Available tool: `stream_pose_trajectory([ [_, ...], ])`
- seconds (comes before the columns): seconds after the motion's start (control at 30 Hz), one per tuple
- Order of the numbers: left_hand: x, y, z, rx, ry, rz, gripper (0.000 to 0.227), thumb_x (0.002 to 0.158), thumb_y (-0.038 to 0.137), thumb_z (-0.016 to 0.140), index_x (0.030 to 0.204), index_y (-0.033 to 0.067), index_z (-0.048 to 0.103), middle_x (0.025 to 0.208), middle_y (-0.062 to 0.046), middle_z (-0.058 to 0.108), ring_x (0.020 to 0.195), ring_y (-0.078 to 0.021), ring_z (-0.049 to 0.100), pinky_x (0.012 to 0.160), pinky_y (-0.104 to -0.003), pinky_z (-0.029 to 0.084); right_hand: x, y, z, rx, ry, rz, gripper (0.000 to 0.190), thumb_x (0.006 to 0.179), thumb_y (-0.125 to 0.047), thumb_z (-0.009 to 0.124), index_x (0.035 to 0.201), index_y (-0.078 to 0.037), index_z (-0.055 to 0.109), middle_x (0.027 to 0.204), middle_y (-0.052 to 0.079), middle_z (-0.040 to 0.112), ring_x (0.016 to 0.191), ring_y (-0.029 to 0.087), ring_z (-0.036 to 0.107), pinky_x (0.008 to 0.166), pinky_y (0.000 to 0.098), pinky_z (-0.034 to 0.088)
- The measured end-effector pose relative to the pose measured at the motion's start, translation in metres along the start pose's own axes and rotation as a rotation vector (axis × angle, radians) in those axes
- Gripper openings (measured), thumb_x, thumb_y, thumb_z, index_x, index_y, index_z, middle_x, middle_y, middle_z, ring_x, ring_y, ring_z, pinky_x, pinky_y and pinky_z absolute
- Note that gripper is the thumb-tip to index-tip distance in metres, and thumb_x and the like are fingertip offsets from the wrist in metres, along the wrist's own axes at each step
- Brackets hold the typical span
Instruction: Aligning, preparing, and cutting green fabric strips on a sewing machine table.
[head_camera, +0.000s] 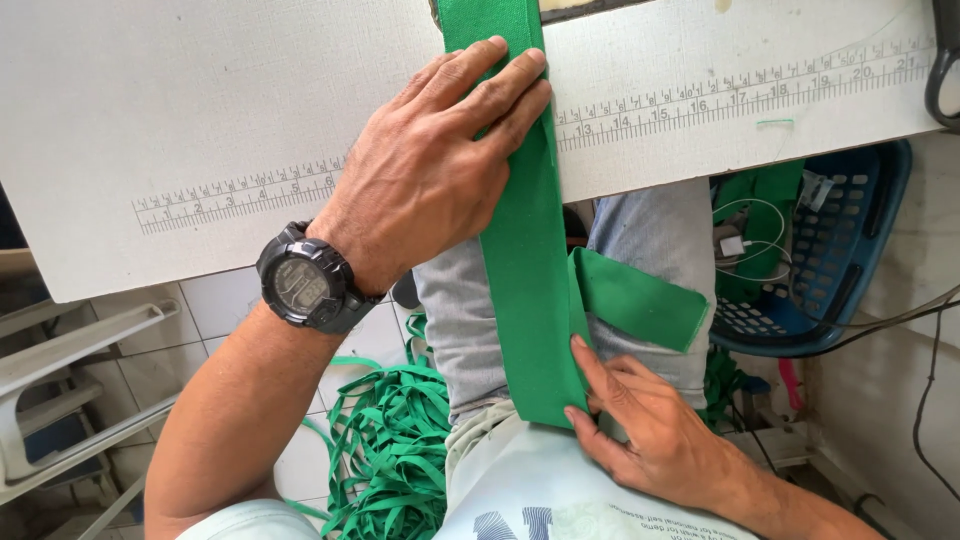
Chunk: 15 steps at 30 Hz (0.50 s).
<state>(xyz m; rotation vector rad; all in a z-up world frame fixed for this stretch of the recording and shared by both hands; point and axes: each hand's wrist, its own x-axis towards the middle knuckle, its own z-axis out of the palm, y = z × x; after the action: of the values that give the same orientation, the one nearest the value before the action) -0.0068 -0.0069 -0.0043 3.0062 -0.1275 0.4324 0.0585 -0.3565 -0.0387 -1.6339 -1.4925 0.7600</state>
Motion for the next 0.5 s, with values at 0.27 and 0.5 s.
stream_pose_trajectory([
  [0.27,0.003,0.008,-0.006,0.016,-0.077,-0.025,0.048,0.114,0.008,0.065,0.162,0.0,0.062,0.167,-0.017,0.055,0.152,-0.0427,0.053,0.128,-0.056,0.048,0.002,0.0,-0.004,0.02,-0.019,0.01,0.083,0.1,-0.006,0.081,0.166,0.008,0.033,0.079,0.002,0.071,0.068,0.018,0.065,0.081,0.043,0.061],
  [0.5,0.008,0.008,-0.011,0.034,-0.194,-0.041,0.047,0.121,0.009,0.058,0.167,-0.0025,0.052,0.173,-0.02,0.042,0.159,-0.0465,0.043,0.136,-0.058,0.045,0.008,0.009,-0.01,0.037,-0.078,0.029,0.082,0.1,-0.008,0.079,0.166,0.007,0.033,0.082,0.001,0.071,0.064,0.019,0.059,0.08,0.0437,0.059],
])
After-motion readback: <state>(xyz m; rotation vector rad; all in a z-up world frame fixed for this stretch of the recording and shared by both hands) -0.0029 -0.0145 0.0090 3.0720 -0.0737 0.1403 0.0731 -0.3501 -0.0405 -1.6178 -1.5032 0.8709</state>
